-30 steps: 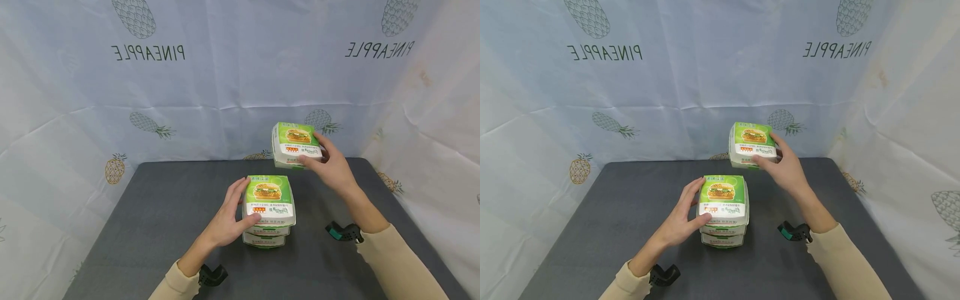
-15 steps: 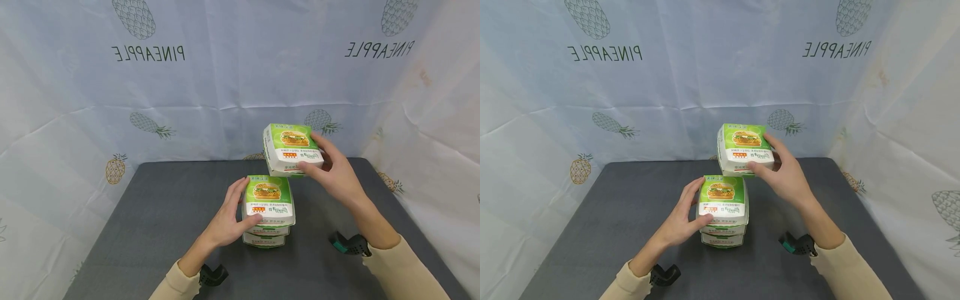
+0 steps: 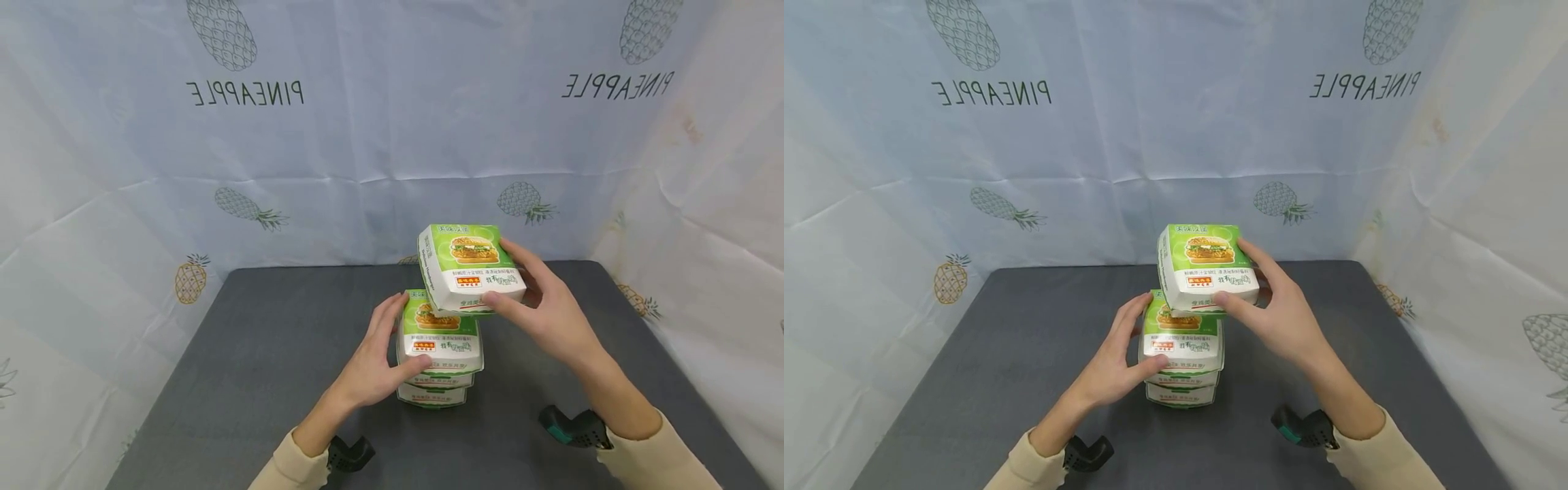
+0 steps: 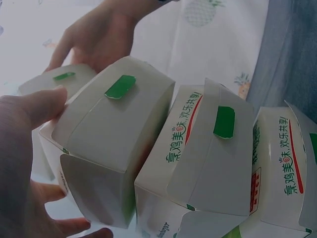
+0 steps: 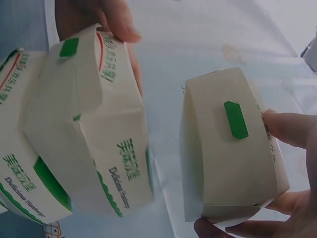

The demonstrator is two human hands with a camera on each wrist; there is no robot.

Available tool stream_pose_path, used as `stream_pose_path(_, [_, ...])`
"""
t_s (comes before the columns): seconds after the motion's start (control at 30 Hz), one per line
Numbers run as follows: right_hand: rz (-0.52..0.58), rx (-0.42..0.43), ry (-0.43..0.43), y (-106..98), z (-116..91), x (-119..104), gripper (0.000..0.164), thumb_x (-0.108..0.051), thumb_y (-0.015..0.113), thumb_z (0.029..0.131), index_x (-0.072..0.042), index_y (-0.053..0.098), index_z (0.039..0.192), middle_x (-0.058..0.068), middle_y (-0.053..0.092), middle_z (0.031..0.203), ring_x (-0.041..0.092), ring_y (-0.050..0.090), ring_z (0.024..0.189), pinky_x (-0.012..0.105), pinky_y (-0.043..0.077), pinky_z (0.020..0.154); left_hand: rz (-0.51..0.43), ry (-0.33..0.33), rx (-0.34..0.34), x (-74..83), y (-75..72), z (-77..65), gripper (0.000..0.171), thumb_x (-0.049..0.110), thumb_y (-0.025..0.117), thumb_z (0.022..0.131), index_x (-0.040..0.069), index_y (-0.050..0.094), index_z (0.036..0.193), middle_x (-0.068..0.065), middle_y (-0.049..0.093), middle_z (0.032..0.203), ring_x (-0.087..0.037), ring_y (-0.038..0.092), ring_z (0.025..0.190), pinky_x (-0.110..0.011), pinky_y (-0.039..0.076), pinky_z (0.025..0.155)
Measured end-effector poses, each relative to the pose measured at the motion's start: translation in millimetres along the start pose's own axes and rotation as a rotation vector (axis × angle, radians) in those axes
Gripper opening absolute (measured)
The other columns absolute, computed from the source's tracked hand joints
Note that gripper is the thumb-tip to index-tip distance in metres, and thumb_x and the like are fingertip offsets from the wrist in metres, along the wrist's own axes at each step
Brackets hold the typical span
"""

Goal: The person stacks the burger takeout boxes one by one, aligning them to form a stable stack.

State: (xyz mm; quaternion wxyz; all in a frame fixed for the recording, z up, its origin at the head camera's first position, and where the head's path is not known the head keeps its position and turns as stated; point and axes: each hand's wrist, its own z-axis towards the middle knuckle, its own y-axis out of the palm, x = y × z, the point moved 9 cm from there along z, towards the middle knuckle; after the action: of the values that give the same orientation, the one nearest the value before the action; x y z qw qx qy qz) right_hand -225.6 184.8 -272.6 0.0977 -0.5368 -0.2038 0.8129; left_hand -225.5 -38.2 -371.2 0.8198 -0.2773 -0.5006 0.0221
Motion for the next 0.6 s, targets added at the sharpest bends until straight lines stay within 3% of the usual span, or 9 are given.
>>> stream_pose_path(0.33, [-0.114,-0.006,0.019,15.7,-9.8,5.6,0.081,-0.023,0.076,0.094,-0.031,0.030,0.161,0.002,0.057,0.134,0.018,0.060,0.108,0.026,0.049,0.082,-0.002,0.001,0.003,0.5,-0.5,-0.5,0.092,0.043,0.073,0.091,0.027,0.018,0.164,-0.001,0.012,0.167,-0.022,0.035,0.142,-0.052,0.041,0.108])
stream_pose_path(0.6, [-0.132,-0.009,0.009,25.8,-14.7,4.5,0.083,-0.025,0.078,0.092,-0.032,0.031,0.160,-0.001,0.056,0.137,0.016,0.060,0.107,0.024,0.048,0.084,-0.020,-0.012,0.005,-0.4,-0.2,-0.7,0.091,0.039,0.075,0.090,0.029,0.020,0.162,0.007,0.012,0.165,-0.019,0.036,0.140,-0.054,0.042,0.105])
